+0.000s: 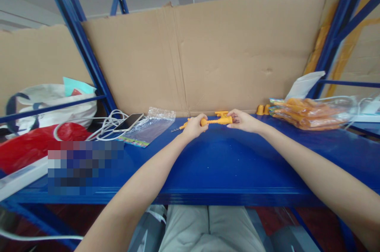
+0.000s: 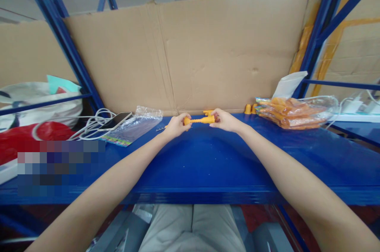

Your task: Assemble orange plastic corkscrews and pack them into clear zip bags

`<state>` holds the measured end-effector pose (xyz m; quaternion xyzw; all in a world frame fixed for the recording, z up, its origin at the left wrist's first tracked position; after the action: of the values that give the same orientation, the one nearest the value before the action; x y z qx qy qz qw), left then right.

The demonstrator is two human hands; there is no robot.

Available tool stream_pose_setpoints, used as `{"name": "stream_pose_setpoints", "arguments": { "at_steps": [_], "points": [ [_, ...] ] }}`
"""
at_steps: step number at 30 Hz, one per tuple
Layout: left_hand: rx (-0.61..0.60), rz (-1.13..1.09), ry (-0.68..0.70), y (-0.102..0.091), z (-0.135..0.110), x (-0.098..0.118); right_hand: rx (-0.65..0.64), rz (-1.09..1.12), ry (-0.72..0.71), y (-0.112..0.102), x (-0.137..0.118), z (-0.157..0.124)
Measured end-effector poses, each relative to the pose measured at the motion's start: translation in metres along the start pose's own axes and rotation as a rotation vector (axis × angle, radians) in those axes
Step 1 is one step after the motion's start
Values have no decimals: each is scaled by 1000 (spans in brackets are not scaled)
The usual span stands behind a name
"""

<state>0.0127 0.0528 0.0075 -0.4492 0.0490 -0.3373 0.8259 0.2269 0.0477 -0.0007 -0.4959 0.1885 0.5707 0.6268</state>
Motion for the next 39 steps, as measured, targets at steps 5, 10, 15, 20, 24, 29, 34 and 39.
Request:
{"name": "stream_pose_setpoints", "arguments": {
  "at_steps": [5,10,15,20,24,29,34,39],
  "points": [
    [24,32,15,-1,-1,0,-44,245,164,0,-5,-5],
    [38,27,3,-2,-3,0,-5,349,361,10,-11,-15],
    [48,9,16,-2,-3,1,113,263,509,13,-6,-16],
    [29,-70,-6,4,0,-3,39,285,533,12,-7,-16],
    [29,-103,-43,6,0,-8,-115,414,396,15,-12,-18],
    [21,-78,-60,2,-2,-6,-138,415,333,14,-10,-19],
    [33,-12,-10,-3,-5,3,-33,397,456,14,-7,-17],
    [47,-46,-26,-2,-4,3,42,348,481,16,-8,-15]
  ]
}}
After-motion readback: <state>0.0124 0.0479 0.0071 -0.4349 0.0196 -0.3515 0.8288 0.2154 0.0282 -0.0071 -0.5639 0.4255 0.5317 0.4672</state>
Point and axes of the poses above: each hand's wrist, its own z-axis towards the middle knuckle, its own y-axis out of the palm, x = y × z, the point moved 5 cm from there along z, towards the middle knuckle, and after that the axes turned 14 degrees about z, right-handed, at the moved point
